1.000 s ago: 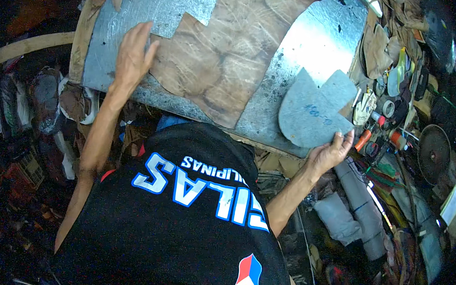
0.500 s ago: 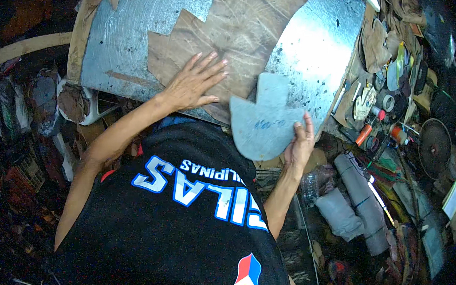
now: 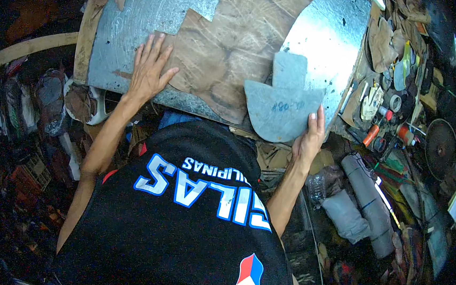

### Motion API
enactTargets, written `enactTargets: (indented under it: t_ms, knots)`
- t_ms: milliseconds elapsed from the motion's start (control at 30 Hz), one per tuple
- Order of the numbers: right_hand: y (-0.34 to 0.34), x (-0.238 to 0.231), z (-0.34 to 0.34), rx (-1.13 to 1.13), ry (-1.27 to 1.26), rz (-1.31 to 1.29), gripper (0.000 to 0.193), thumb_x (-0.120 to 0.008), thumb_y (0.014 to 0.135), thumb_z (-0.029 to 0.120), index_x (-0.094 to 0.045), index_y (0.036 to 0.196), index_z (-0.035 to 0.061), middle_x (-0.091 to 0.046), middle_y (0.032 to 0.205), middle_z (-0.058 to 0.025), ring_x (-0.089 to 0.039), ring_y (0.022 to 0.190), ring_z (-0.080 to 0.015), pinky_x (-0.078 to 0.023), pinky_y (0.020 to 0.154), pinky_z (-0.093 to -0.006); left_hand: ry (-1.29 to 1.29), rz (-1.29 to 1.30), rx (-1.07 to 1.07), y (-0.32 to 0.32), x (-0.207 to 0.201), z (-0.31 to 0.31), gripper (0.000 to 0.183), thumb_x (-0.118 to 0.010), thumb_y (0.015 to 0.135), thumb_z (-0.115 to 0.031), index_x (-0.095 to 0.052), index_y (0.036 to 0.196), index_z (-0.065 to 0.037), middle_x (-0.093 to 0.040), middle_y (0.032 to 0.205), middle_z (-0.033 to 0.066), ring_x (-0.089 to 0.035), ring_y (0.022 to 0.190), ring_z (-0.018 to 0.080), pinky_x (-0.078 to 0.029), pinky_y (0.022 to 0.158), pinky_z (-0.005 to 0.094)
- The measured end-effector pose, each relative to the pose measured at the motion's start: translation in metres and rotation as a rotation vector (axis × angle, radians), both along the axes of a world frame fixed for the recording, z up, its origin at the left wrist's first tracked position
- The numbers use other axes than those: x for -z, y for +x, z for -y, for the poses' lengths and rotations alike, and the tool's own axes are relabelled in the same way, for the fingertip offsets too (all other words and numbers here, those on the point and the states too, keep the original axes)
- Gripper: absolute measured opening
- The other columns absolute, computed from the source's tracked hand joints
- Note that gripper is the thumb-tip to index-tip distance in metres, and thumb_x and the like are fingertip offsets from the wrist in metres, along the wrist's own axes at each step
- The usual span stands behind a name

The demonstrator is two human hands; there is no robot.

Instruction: Trace and cut out leather patterns using a template and a hand blade.

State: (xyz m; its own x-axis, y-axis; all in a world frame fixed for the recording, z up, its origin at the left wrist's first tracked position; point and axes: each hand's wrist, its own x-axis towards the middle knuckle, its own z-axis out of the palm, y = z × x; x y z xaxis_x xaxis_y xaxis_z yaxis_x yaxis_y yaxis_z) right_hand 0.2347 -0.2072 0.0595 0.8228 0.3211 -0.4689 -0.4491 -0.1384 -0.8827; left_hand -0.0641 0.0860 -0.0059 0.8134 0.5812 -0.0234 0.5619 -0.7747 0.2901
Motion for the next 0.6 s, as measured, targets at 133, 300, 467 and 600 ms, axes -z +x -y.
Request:
enactTargets:
  t_ms: [133, 300, 467, 600]
  knots:
    - [-0.007, 0.011, -0.067, -0.195, -0.05, -0.011, 0.05, -0.056, 0.094, 0.009, -0.042, 0.14, -0.0031, -0.047, 0.14, -0.0225, -0.051, 0.124, -0.0245, -0.042, 0.104, -0.0329, -0.111, 0.136, 0.045, 0.0, -0.008, 0.023, 0.067, -0.07, 0.081, -0.047, -0.055, 0.129, -0.003, -0.035, 0.149, 0.0201, -0.028, 0.14, 0.0389, -0.019, 0.114, 0.0549]
    - [-0.036, 0.037, -0.118, -0.409, -0.158, 0.006, 0.04, -0.057, 0.094, 0.014, -0.054, 0.133, 0.0032, -0.053, 0.136, -0.0187, -0.057, 0.117, -0.0251, -0.045, 0.101, -0.035, -0.169, 0.228, 0.068, 0.006, -0.007, 0.027, 0.077, -0.076, 0.072, -0.051, -0.054, 0.128, -0.003, -0.038, 0.147, 0.0205, -0.031, 0.139, 0.0394, -0.02, 0.113, 0.0564]
    - [-0.05, 0.034, -0.12, -0.683, -0.511, 0.861, 0.033, -0.062, 0.088, 0.009, -0.062, 0.119, -0.0014, -0.058, 0.096, -0.0178, -0.057, 0.085, -0.03, -0.048, 0.077, -0.0401, -0.146, 0.186, 0.062, 0.001, -0.002, 0.03, 0.073, -0.079, 0.071, -0.046, -0.055, 0.126, -0.006, -0.036, 0.149, 0.0189, -0.029, 0.14, 0.0375, -0.021, 0.114, 0.0549]
    - [-0.057, 0.043, -0.103, -0.697, -0.54, 0.983, 0.032, -0.064, 0.085, 0.006, -0.064, 0.116, 0.0, -0.055, 0.092, -0.0171, -0.054, 0.085, -0.0317, -0.045, 0.076, -0.0414, -0.148, 0.216, 0.039, 0.0, -0.004, 0.035, 0.066, -0.079, 0.072, -0.043, -0.058, 0.122, -0.007, -0.038, 0.148, 0.0185, -0.03, 0.139, 0.0376, -0.022, 0.113, 0.0555]
